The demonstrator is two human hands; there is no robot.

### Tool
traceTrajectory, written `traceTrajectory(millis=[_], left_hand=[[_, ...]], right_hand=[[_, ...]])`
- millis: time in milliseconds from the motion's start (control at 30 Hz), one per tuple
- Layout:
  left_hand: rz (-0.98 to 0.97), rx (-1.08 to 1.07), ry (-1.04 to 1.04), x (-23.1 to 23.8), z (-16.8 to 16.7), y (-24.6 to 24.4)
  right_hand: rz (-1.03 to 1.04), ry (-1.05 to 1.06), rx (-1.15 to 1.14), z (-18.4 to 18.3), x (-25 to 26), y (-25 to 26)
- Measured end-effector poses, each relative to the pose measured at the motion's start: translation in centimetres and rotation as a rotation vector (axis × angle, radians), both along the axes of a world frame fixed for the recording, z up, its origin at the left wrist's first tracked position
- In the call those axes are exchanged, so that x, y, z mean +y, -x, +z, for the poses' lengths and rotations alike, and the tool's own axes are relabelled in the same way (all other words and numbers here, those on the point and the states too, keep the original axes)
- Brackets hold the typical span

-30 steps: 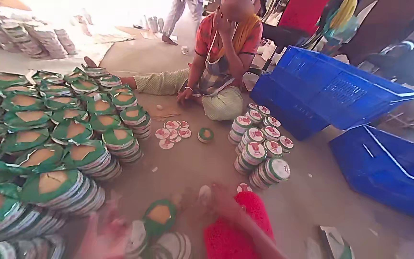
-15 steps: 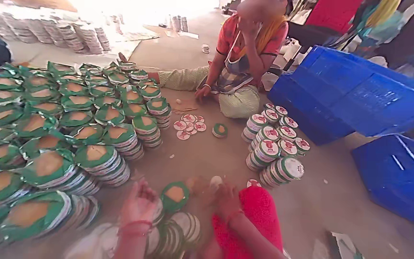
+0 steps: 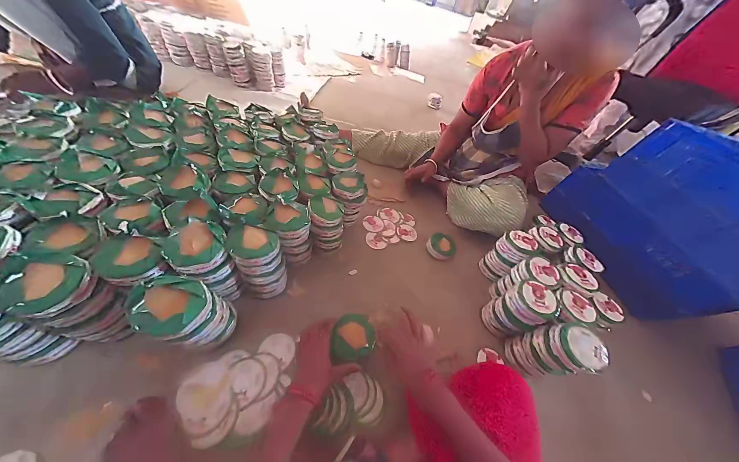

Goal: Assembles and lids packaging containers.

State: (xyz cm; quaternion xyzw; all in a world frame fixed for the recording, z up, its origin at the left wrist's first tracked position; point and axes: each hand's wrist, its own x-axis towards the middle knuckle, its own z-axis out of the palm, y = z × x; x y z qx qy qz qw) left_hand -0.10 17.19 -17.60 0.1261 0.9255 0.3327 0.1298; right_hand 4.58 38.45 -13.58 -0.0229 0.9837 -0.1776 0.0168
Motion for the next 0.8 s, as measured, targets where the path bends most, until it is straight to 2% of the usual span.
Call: traceTrajectory(millis=[167,267,367,467,500,567,667,800], left_hand=[[0.100,0.220,-0.139,0.7,-2.5,-1.7],[0.082,0.246,-0.126,0.6,-2.8,-2.0],[0.069,0.290,-0.135,0.6,-3.0,-2.0],[0.066,0.311,-0.127,0.7,-3.0,-2.2],[0.064,0.336,-0.120,0.7,-3.0,-2.3],[0.055,0.376,-0.098,0.9,-3.1,-2.5],[0.048,0.406,-0.058,1.1,-3.0,-2.7],[0.034,0.330,-0.132,0.6,-3.0,-2.4]], right_hand=[[0.238,-0.185,0.086,-0.3,-1.6,3.4],[0.336,-0.307,-0.103,-0.1,-2.5,3.9],[0.232,-0.149,-0.191,0.3,-2.4,4.2],[0.102,0.124,-0.030,-0.2,-0.7,3.9],[0.106,0.111,0.010,-0.3,-0.1,3.6],[0.182,-0.054,0.023,-0.2,0.7,3.1],[0.305,-0.283,-0.044,-0.3,1.3,2.4],[0.318,-0.189,0.318,-1.3,2.3,0.9]])
